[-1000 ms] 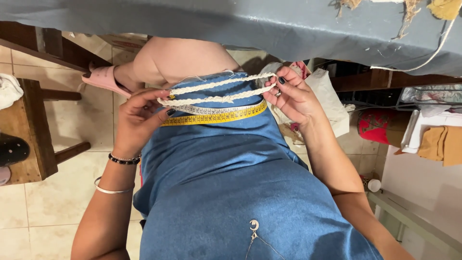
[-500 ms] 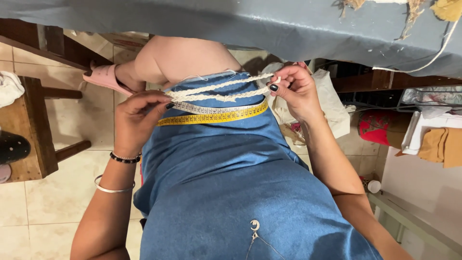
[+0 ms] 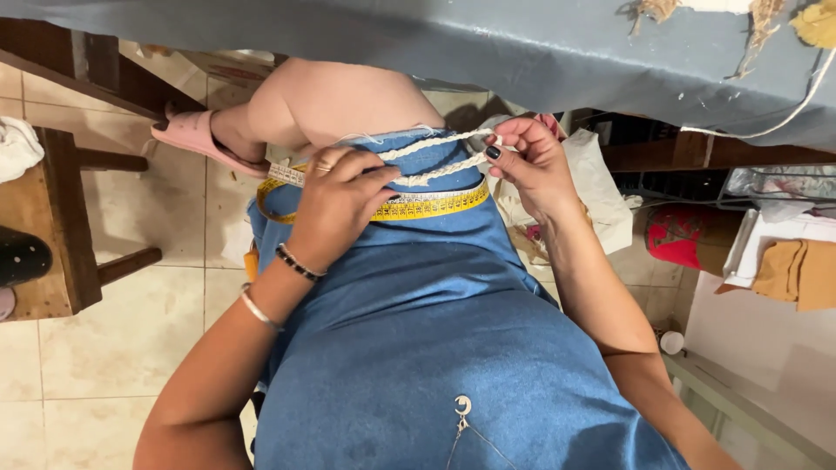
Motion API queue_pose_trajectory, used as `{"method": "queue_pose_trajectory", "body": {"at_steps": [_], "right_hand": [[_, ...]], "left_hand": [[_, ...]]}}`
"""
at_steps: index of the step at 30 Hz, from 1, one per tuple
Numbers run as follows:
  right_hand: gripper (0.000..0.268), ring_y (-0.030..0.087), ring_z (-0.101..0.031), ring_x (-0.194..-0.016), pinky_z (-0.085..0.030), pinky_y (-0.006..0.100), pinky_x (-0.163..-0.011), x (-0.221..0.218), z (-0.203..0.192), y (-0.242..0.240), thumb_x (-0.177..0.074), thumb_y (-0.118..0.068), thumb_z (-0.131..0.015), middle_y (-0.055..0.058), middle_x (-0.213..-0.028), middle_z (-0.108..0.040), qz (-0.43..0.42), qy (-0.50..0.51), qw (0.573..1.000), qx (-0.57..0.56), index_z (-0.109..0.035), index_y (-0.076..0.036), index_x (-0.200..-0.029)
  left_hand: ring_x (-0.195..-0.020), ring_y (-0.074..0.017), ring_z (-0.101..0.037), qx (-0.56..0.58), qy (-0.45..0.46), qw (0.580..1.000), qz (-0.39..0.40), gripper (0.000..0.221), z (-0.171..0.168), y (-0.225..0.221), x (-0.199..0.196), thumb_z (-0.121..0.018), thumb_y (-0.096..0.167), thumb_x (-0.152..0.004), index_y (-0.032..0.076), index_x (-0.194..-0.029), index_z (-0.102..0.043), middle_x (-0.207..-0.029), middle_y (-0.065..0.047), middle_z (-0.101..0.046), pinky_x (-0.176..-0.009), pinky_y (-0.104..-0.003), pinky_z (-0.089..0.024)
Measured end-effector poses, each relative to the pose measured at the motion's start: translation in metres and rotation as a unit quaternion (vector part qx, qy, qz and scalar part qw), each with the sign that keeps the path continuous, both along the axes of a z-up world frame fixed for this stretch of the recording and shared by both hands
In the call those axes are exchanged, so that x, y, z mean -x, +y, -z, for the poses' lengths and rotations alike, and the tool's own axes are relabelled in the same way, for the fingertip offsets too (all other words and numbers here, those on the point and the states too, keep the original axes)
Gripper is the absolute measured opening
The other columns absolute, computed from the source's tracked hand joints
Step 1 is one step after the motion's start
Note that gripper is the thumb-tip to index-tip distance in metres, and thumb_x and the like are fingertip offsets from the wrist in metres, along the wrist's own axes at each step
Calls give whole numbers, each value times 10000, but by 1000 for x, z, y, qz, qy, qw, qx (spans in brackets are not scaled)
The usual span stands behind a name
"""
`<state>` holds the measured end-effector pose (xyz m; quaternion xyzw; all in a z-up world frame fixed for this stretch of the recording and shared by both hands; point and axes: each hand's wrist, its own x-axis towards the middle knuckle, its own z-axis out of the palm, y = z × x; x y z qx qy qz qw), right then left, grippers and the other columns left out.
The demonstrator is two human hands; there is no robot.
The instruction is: Braiding and assembling decorative strings using scissors and a hot glue gun.
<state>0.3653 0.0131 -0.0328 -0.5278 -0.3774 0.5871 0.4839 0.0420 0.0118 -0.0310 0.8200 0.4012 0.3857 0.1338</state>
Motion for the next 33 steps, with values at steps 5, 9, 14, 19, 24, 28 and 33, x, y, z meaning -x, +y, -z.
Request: {"method": "queue_pose_trajectory", "body": {"at_steps": [5, 9, 14, 19, 24, 28, 33], "right_hand": [[314, 216, -769, -864, -694, 313, -750, 4, -5, -2, -975, -48, -727, 152, -1056, -732, -29, -95, 995, -24, -590, 36, -1245], [290, 418, -615, -1194, -511, 532, -1007, 29, -57, -6, -984, -160, -774, 219, -1158, -621, -78, -463, 853, -229, -725, -68, -1255], [112, 329, -649, -1052, -529, 471, -945, 44, -39, -9, -930, -255, -806, 105, -1127, -709, -129, -389, 850, -331, -821, -168, -999], [308, 329, -680, -1059, -437, 513, -1038, 73, -50, -2, -935, -318, -780, 102, -1109, -739, -175, -377, 831, -371, -759, -128, -1175], [193, 297, -712, -954, -409, 539, -1068, 70, -44, 1, -963, -226, -762, 71, -969, -756, -194, -411, 809, -373, -751, -118, -1122], [224, 290, -695, -849, -449, 505, -993, 63, -44, 4, -969, -272, -764, 52, -878, -726, -204, -424, 798, -377, -745, -117, -1129], [286, 331, -679, -828, -481, 553, -934, 45, -31, 10, -974, -283, -754, 81, -887, -707, -225, -403, 815, -351, -735, -102, -1195]], "left_hand": [[-986, -209, -652, -44, 2, 999, -15, 55, 6, 8, -9, -778, 205, -950, 248, -984, -781, -948, 36, -697, -924, -353, -479], [-921, -274, -662, 36, -54, 997, 37, 49, -9, 8, -4, -718, 197, -979, 189, -975, -766, -902, -3, -712, -843, -381, -497], [-880, -358, -691, 225, -152, 955, 119, 101, -18, 12, 4, -716, 109, -935, 98, -1018, -773, -857, -100, -742, -833, -423, -512], [-869, -384, -700, 257, -163, 942, 139, 104, -24, 14, 7, -727, 52, -919, 43, -1015, -769, -845, -143, -744, -816, -432, -516], [-882, -368, -701, 250, -134, 948, 145, 184, -13, 18, 15, -784, 96, -870, 62, -1050, -774, -848, -113, -743, -825, -439, -502], [-995, -249, -650, 132, 44, 988, 60, 165, 9, 12, 26, -752, 340, -882, 252, -1021, -740, -886, 36, -703, -985, -438, -403], [-1051, -203, -640, 66, 117, 990, 38, 160, 8, 15, 43, -721, 402, -919, 308, -1047, -697, -935, 63, -694, -1055, -454, -351]]}}
